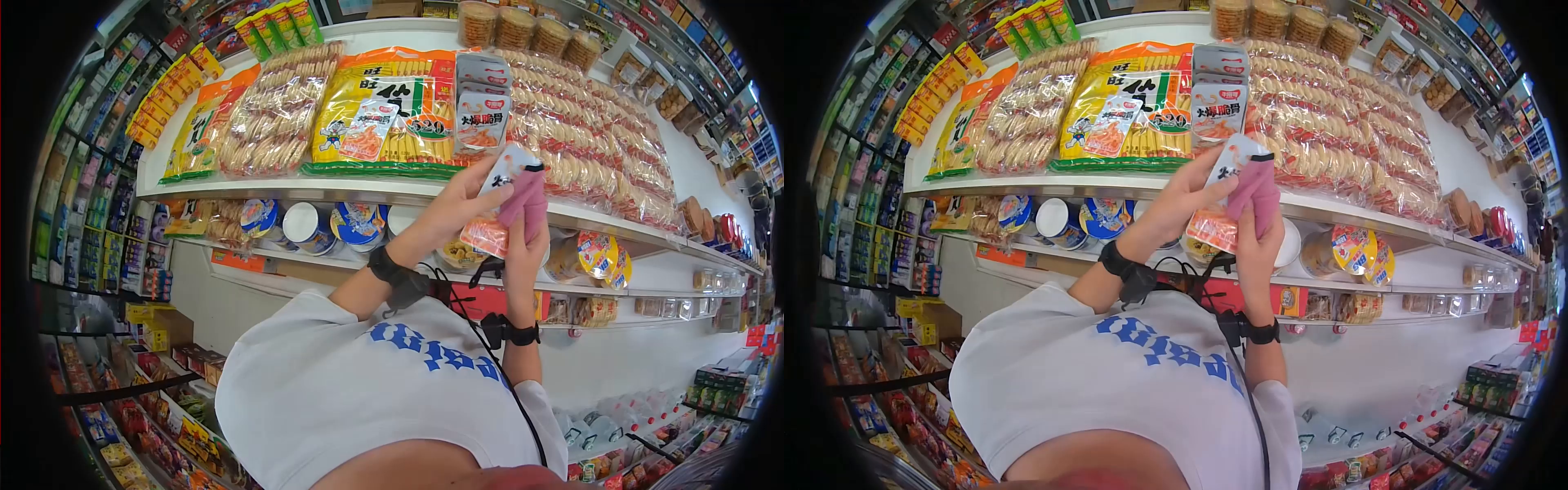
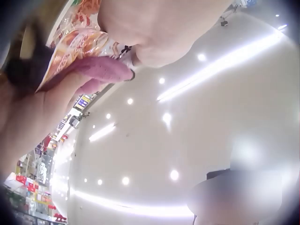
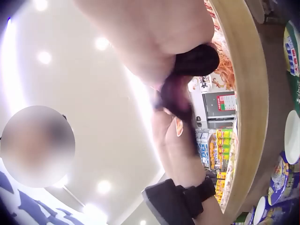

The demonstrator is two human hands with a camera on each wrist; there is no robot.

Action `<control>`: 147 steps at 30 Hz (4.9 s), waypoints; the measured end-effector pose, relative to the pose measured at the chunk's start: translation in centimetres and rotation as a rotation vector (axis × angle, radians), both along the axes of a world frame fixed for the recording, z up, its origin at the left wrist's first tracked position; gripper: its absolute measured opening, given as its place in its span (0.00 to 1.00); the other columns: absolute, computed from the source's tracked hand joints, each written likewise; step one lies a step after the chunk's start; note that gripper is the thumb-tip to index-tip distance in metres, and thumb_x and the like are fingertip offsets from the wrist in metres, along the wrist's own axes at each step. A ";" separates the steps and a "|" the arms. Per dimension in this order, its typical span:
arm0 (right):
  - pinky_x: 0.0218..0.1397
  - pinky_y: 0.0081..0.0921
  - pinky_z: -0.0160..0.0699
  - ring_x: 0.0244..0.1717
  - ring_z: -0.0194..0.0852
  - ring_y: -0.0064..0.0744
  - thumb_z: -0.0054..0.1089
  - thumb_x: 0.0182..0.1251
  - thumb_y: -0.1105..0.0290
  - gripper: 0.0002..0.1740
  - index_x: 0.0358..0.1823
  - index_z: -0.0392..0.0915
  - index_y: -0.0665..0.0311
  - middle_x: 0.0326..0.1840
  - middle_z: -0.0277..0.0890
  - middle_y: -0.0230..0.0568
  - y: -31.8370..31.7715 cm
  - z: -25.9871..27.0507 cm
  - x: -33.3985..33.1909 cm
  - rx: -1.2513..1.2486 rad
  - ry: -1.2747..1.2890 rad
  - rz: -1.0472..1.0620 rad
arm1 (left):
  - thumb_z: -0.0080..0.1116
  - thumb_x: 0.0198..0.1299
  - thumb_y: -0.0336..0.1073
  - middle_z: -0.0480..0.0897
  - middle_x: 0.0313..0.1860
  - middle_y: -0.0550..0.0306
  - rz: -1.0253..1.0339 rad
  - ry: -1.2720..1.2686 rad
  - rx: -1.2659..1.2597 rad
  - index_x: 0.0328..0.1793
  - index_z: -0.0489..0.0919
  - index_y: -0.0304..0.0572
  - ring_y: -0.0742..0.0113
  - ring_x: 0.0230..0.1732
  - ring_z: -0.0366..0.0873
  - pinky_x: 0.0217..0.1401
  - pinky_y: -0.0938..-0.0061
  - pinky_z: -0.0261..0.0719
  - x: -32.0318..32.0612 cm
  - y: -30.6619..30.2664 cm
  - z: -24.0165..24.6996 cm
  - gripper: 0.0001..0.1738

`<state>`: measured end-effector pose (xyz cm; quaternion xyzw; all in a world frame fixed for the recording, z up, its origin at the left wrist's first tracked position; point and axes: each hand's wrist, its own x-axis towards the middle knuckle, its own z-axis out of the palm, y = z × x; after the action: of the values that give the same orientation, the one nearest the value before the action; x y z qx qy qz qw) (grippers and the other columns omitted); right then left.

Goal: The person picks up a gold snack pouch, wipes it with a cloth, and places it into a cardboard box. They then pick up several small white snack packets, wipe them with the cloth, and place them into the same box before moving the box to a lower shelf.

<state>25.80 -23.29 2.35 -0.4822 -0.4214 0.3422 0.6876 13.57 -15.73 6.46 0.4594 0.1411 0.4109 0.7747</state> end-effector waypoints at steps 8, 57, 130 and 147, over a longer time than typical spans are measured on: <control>0.66 0.29 0.68 0.61 0.72 0.30 0.50 0.80 0.65 0.24 0.69 0.64 0.73 0.63 0.73 0.48 -0.1 0.2 0.8 0.069 0.090 -0.407 | 0.55 0.72 0.31 0.76 0.67 0.55 0.090 -0.108 -0.058 0.82 0.57 0.37 0.72 0.63 0.76 0.66 0.75 0.75 -0.6 -0.2 -0.2 0.35; 0.81 0.54 0.44 0.81 0.50 0.57 0.52 0.68 0.65 0.29 0.69 0.70 0.70 0.80 0.58 0.53 2.9 4.1 0.4 0.302 -0.933 -0.035 | 0.32 0.77 0.63 0.66 0.76 0.58 -0.065 0.046 -0.117 0.83 0.55 0.53 0.68 0.74 0.66 0.73 0.70 0.70 0.6 -0.5 -0.1 0.36; 0.64 0.28 0.73 0.61 0.74 0.30 0.62 0.74 0.63 0.28 0.66 0.68 0.74 0.65 0.73 0.47 1.1 -1.6 0.2 -0.092 0.111 0.156 | 0.62 0.69 0.36 0.86 0.41 0.55 0.530 0.487 0.374 0.56 0.80 0.26 0.80 0.38 0.79 0.39 0.78 0.79 -4.8 -4.5 -1.6 0.18; 0.56 0.24 0.76 0.56 0.75 0.28 0.65 0.71 0.67 0.26 0.65 0.71 0.72 0.62 0.75 0.45 -0.2 -3.1 5.3 -0.058 0.105 -0.167 | 0.66 0.66 0.39 0.80 0.32 0.63 0.584 0.667 0.541 0.60 0.77 0.35 0.81 0.33 0.77 0.34 0.79 0.77 -6.6 -1.1 -2.6 0.21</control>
<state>31.06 -23.47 -0.80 -0.5169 -0.3330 0.3204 0.7206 6.97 -16.80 3.86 0.6905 0.3916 0.4630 0.3943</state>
